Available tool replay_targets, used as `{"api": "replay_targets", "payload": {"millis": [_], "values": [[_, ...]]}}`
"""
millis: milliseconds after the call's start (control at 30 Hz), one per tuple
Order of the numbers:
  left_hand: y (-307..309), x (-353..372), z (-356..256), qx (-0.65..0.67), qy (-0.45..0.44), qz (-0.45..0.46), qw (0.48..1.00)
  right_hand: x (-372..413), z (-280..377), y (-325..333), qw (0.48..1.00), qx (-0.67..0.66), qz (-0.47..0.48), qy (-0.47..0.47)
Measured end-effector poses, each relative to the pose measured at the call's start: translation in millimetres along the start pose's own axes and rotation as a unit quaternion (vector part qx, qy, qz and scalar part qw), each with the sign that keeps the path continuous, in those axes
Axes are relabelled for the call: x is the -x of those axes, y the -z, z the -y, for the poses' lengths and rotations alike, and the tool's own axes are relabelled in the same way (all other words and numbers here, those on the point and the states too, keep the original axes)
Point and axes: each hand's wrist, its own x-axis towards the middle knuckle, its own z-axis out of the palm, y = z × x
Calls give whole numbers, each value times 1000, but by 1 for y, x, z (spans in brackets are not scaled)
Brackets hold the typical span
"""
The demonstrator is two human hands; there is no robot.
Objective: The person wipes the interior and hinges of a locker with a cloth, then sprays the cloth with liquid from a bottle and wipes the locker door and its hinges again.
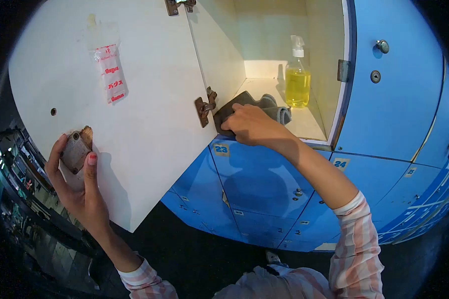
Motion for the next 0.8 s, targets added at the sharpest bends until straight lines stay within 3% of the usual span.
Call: {"api": "replay_targets", "payload": {"millis": [133, 233, 300, 333, 400, 433, 500, 567, 633, 667, 800], "values": [[2, -2, 0, -7, -10, 14, 1000, 30, 10, 30, 997, -78, -18, 19], [2, -3, 0, 3, -3, 19, 1000, 50, 22, 45, 984, -174, 23, 46], [2, -2, 1, 12, 0, 21, 1000, 63, 32, 34, 972, -139, -186, -35], [1, -2, 2, 4, -4, 18, 1000, 68, 36, 31, 972, -138, -184, -37], [1, -1, 3, -2, -8, 16, 1000, 75, 44, 27, 989, -62, -63, -119], [1, -1, 3, 14, -1, 17, 1000, 81, 48, 26, 989, -62, -64, -121], [0, -2, 4, 32, 4, 16, 999, 97, 57, 25, 976, -211, 46, -20], [1, -2, 6, 7, -4, 17, 1000, 112, 64, 14, 918, -382, 62, 89], [2, -1, 7, 9, 1, 19, 1000, 131, 72, -6, 849, -515, 94, 79], [2, 0, 7, 9, 6, 22, 1000, 141, 75, -21, 849, -513, 95, 79], [4, 14, -8, -69, -9, -15, 997, 186, 89, -83, 691, -692, 184, -94]]}}
